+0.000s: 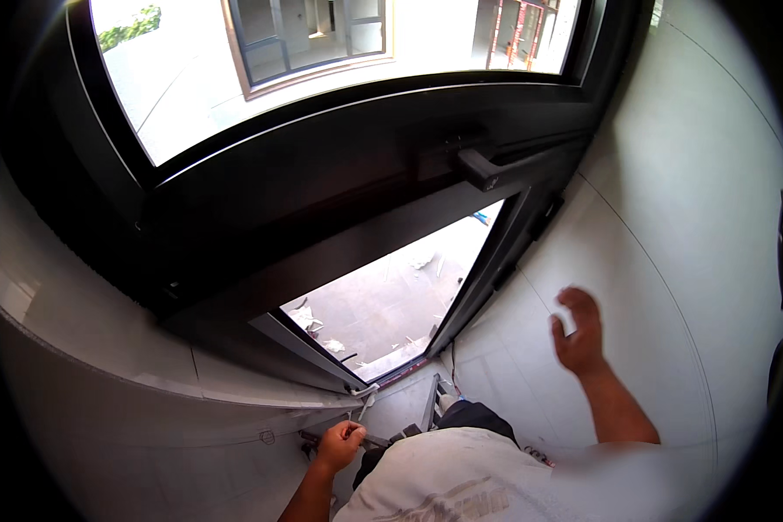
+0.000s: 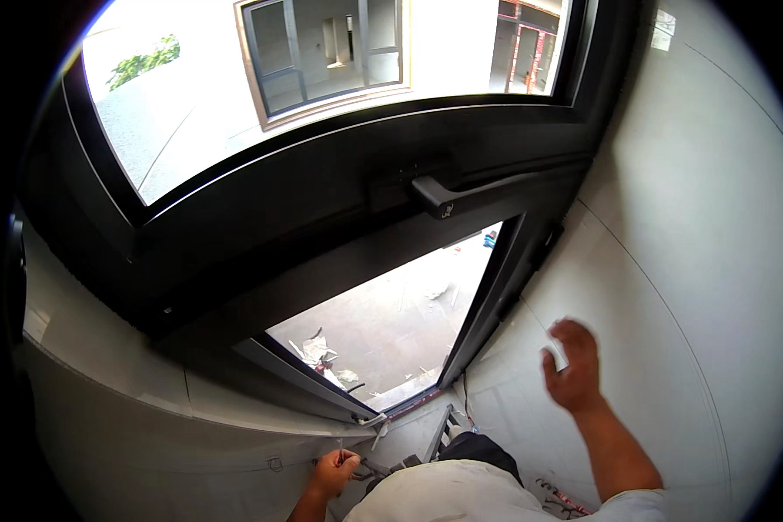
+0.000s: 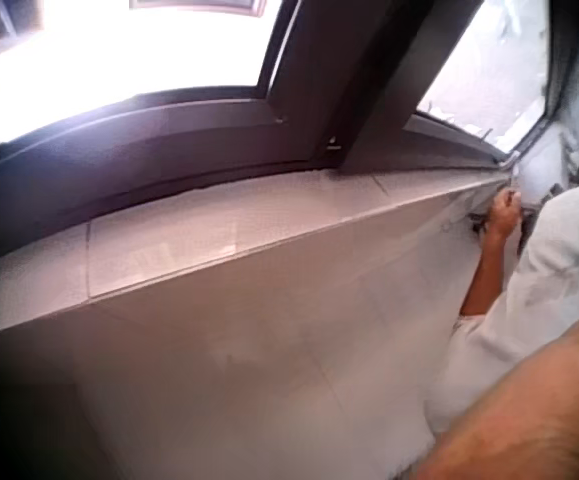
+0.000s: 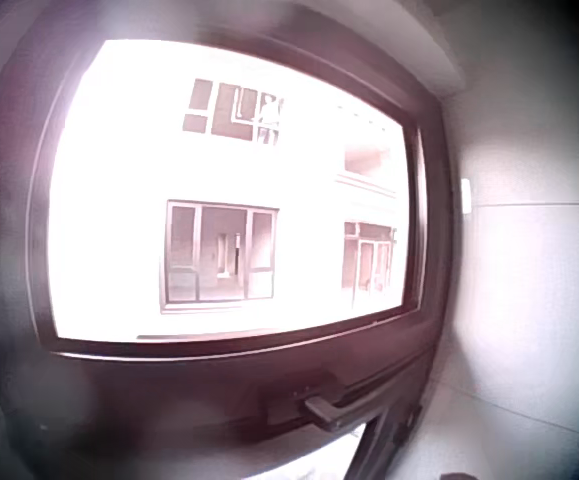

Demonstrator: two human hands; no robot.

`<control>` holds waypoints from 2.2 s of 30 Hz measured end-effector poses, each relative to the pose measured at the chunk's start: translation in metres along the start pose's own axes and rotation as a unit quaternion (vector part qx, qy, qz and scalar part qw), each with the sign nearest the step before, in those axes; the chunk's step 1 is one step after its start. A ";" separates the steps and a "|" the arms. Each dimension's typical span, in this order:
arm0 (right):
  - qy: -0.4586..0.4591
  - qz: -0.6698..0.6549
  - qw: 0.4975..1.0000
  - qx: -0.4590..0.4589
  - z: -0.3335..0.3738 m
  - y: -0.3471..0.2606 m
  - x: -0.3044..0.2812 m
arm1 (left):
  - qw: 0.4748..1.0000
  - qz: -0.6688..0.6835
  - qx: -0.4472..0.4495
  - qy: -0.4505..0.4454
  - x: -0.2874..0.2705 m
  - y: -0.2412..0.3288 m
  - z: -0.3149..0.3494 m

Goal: The person uses a red utility knife to cut and peel protective film from the frame of a black window. They systematically work along the edges, pulling off strips of film and discarding them. The person then removes a metal security grille from the window area.

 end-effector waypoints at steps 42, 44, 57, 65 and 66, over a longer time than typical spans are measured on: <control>-0.166 0.135 0.914 0.343 0.346 0.035 0.028 | 0.861 -0.392 0.186 -0.263 0.142 -0.115 -0.102; -0.296 0.038 0.892 0.339 0.458 -0.061 0.113 | 0.867 -0.378 0.187 -0.264 0.141 -0.111 -0.101; -0.159 0.045 0.917 0.362 0.554 -0.146 0.154 | 0.868 -0.380 0.156 -0.278 0.141 -0.108 -0.099; -0.145 0.059 0.920 0.358 0.554 -0.149 0.152 | 0.891 -0.327 0.209 -0.236 0.142 -0.117 -0.100; -0.141 0.054 0.922 0.356 0.554 -0.150 0.152 | 0.891 -0.327 0.207 -0.238 0.141 -0.122 -0.103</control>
Point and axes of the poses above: each hand's wrist, its own z-axis away from the middle knuckle, its own x-axis out of the palm, y = z × x, the point moved 7 cm from there along -z, towards the middle knuckle, and after that the axes turned 2 degrees about -z, right-handed, at the moved point
